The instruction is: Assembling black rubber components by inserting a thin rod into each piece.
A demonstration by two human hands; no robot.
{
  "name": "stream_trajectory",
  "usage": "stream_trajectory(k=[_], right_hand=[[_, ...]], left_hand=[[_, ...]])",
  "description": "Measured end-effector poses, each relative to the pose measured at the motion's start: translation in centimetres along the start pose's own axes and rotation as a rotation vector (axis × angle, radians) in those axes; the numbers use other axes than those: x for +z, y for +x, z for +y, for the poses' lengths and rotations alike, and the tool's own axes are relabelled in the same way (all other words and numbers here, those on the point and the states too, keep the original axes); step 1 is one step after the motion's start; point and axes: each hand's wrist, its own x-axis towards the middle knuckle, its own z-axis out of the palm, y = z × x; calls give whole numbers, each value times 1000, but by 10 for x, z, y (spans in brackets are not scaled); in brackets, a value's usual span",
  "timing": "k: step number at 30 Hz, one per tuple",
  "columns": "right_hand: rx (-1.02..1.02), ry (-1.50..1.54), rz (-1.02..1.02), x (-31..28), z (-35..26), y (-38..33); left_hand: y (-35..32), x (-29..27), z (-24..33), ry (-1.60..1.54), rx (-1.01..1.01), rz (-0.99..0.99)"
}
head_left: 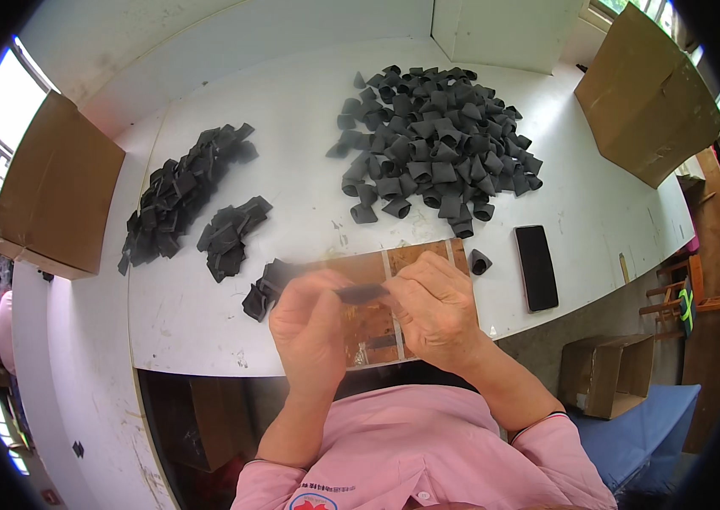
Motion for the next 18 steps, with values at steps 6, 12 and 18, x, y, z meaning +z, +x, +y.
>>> stream_trajectory(k=[6, 12, 18], right_hand=[[49, 18, -65, 0, 1, 4], [778, 566, 193, -19, 29, 21], [975, 659, -215, 10, -7, -48]], left_hand=[[7, -19, -3, 223, 104, -71], [40, -108, -8, 1105, 197, 373], [55, -166, -27, 1532, -88, 211]])
